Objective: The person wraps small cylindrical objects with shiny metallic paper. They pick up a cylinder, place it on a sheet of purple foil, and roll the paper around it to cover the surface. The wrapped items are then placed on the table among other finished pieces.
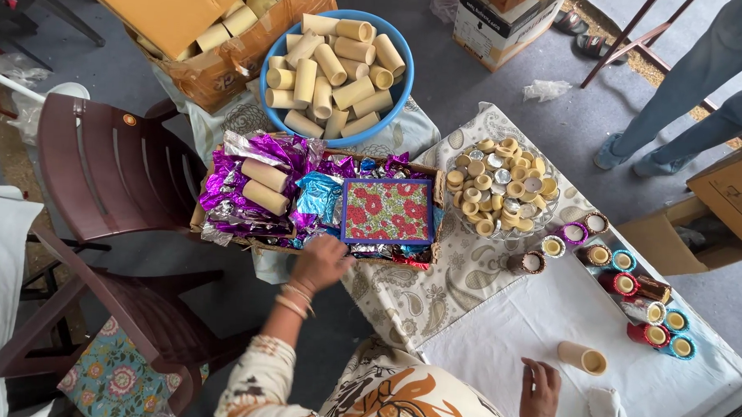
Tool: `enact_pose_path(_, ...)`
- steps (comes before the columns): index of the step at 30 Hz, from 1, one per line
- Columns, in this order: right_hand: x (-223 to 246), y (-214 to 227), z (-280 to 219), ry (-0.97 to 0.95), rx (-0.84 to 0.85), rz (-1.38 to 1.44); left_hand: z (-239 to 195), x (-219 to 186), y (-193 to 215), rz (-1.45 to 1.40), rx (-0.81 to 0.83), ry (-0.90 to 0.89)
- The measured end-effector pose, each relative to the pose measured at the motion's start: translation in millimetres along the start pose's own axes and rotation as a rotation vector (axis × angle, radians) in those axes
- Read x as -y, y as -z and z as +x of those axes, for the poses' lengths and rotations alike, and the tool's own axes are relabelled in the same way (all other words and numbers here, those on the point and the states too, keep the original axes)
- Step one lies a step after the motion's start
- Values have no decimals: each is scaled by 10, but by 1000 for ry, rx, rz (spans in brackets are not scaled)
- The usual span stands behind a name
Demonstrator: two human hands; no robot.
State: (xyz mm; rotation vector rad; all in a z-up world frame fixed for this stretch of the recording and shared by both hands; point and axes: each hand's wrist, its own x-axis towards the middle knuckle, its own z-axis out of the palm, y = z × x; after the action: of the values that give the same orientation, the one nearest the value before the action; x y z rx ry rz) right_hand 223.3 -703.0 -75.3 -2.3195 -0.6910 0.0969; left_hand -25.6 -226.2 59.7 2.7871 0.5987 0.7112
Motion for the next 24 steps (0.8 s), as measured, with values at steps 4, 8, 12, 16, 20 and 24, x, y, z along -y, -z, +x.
enact_pose_path(4, 327, 77, 138, 12, 52, 10, -333, 83, -405, 51, 21, 9)
enact_pose_path(8, 344, 125, 162, 7, 100, 16, -352, 510, -318, 129, -327, 413)
enact_pose_path(12, 278, 143, 140, -17, 90, 30, -627, 1457, -354, 46, -340, 718)
enact_pose_path(16, 106, 98, 10, 0, 81, 32, -396, 1086, 104, 144, -43, 761)
enact_pose_path(20, -250, -66, -180, -23, 115, -1, -527, 1064, -5, 412, 115, 591)
enact_pose_path(24, -836, -293, -407, -3, 139, -67, -788, 1424, -321, 569, 115, 400)
